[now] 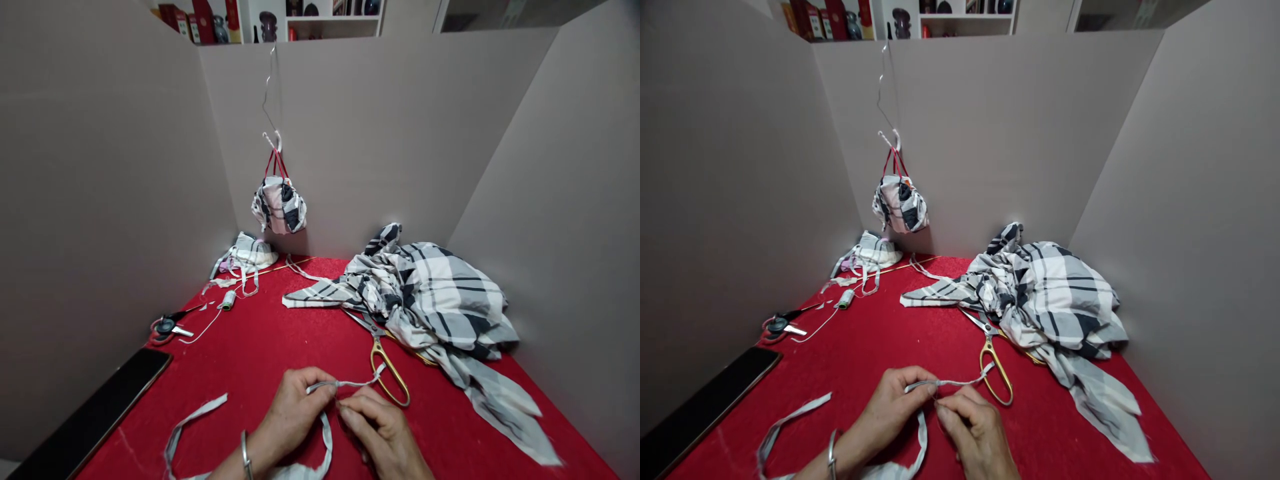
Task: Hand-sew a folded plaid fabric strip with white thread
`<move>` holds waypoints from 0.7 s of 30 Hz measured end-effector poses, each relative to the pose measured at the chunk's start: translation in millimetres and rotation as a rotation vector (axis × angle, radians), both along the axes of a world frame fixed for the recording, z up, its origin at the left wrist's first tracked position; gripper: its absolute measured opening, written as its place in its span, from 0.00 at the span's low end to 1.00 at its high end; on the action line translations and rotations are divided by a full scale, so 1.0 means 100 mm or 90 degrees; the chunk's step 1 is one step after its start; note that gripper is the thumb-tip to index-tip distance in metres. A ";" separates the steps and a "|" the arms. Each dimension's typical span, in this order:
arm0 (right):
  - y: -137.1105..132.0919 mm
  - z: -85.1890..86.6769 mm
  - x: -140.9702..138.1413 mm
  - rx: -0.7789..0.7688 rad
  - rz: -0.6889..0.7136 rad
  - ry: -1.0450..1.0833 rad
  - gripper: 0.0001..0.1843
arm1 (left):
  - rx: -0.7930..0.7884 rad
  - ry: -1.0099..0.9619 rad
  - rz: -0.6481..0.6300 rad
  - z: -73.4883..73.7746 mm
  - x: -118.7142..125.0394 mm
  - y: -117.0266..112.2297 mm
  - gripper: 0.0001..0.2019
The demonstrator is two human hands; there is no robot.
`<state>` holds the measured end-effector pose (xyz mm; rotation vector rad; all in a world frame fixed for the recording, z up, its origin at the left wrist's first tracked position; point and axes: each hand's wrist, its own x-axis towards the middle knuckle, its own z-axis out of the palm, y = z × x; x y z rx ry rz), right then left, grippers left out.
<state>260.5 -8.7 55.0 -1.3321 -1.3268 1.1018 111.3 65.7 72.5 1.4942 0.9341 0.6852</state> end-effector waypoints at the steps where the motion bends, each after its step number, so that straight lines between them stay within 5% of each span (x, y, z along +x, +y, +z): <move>1: 0.00 -0.01 0.01 0.009 -0.007 0.008 0.16 | -0.003 0.001 0.002 0.00 0.00 0.00 0.10; 10: 0.00 -0.08 0.04 0.037 -0.082 -0.004 0.13 | -0.026 -0.004 -0.001 0.01 0.03 0.02 0.12; 21: 0.02 -0.08 0.05 0.047 -0.048 -0.034 0.14 | -0.011 0.008 -0.001 -0.02 0.02 0.01 0.12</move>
